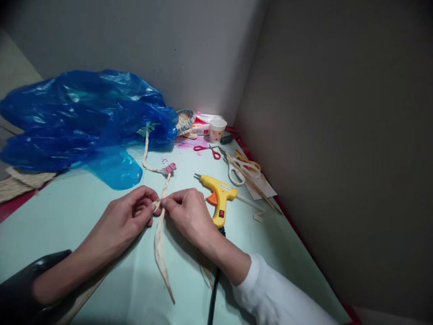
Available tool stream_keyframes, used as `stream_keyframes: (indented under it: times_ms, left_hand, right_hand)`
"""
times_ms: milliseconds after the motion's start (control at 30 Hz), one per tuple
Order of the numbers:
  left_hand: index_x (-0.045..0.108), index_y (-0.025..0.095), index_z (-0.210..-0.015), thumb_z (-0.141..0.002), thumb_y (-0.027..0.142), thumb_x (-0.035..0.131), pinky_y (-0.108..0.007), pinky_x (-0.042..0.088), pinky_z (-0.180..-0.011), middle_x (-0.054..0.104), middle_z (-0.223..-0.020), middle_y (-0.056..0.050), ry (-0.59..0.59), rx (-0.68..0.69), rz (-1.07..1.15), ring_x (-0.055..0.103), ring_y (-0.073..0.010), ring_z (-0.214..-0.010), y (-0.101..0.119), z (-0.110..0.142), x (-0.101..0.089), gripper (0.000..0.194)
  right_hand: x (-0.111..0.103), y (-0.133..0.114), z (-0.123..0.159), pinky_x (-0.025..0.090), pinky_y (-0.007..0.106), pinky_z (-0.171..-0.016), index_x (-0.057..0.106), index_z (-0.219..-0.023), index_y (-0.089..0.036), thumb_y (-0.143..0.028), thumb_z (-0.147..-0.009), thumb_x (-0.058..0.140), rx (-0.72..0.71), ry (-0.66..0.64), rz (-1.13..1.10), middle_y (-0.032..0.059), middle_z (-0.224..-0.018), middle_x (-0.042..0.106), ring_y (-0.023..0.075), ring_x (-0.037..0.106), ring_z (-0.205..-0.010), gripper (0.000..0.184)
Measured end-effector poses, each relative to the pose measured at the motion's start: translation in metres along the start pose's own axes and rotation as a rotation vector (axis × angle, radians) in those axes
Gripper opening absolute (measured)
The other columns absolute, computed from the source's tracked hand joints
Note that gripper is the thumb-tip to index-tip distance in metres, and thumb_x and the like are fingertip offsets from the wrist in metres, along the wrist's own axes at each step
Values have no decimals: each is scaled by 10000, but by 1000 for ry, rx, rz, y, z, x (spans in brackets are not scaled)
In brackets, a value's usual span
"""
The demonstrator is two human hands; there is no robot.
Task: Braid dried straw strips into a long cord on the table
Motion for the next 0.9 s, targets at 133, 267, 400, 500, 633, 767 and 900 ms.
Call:
stream_keyframes:
  times_ms: [133,267,400,500,633,767,900]
  left_hand:
    - [506,241,-886,-856,220,483,-227,421,-545,600,-673,52,-37,-28,144,560,-118,-603,-9,-2,3,43]
    - [515,227,-894,-858,238,491,-215,392,-494,590,-637,53,-67,-63,261,513,-100,-532,-15,-4,4,45]
    - [515,205,-872,-839,282,520,-221,384,-451,600,-651,41,-86,-123,372,492,-96,-490,-15,-5,5,84]
    - [506,199,-857,-815,270,529,-221,372,-450,606,-656,35,-72,-145,408,481,-96,-489,-13,-5,4,86]
    - [494,212,-818,-777,204,503,-221,328,-474,590,-634,46,-7,-96,279,462,-102,-512,-7,-3,1,43]
    - [500,216,-788,-751,189,490,-246,344,-529,577,-620,43,35,-72,84,489,-128,-559,-2,0,-1,46]
    - [466,231,-938,-825,217,436,-265,360,-567,606,-643,50,46,-52,8,531,-150,-584,2,3,-3,118]
  right_hand:
    - [1,1,0,266,222,-507,762,-746,-157,-312,-808,537,38,-13,-48,-18,-551,512,94,354,-545,280]
    - [1,0,-1,267,228,-514,738,-714,-149,-311,-813,522,14,-5,-15,-17,-559,522,94,356,-543,288]
    - [2,-2,-1,253,235,-518,698,-668,-140,-306,-823,498,-35,9,32,-22,-550,492,95,347,-548,303]
    - [2,-4,-1,231,241,-506,671,-637,-130,-306,-820,491,-49,22,48,-29,-533,427,94,318,-542,311]
    - [4,-5,0,225,242,-502,651,-615,-133,-290,-799,494,-43,32,49,-37,-523,367,96,291,-542,289]
    - [4,-6,0,215,242,-495,626,-574,-130,-284,-784,498,-28,42,55,-37,-514,335,95,282,-539,290]
    - [5,-7,0,241,228,-505,694,-650,-129,-269,-785,498,-14,34,46,-35,-506,377,93,328,-539,277]
Point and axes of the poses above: each hand's wrist, its own z-axis away from the middle knuckle, its own x-axis out of the palm, y = z × x, the point moved 6 cm from there along -z, towards the middle knuckle
